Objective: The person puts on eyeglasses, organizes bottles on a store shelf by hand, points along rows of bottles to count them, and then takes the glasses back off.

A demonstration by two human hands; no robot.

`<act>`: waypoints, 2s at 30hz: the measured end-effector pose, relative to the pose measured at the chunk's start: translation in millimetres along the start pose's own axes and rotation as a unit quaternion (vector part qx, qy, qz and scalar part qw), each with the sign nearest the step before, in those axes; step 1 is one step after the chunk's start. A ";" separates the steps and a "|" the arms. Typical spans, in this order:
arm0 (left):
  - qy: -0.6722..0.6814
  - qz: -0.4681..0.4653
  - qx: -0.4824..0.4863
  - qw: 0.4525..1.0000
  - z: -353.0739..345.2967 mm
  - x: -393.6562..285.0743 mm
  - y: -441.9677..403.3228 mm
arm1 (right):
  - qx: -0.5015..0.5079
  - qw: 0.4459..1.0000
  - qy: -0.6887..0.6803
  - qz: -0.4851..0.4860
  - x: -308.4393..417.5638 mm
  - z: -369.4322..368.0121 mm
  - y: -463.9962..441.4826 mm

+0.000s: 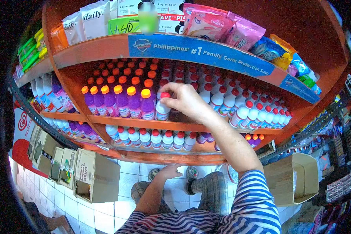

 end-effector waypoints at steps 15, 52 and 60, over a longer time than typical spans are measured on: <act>0.009 0.024 0.047 0.999 -11.1 3.9 -5.3 | -0.276 0.772 0.572 0.030 -60.0 264.2 -45.4; 0.010 0.010 0.017 1.000 -5.8 -1.0 -2.8 | -0.082 0.966 0.214 0.123 20.5 57.1 38.7; 0.018 0.013 0.024 0.999 -7.9 1.7 -1.8 | 0.001 0.986 0.159 0.045 -10.1 26.9 10.1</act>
Point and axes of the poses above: each hand's wrist, its own y-axis away from the middle knuckle, its own z-axis out of the back of the hand, x = y × z, the point moved 9 cm from there along -y, towards the middle knuckle, and after that the axes turned 1 degree about -y, right-handed, at the moved point
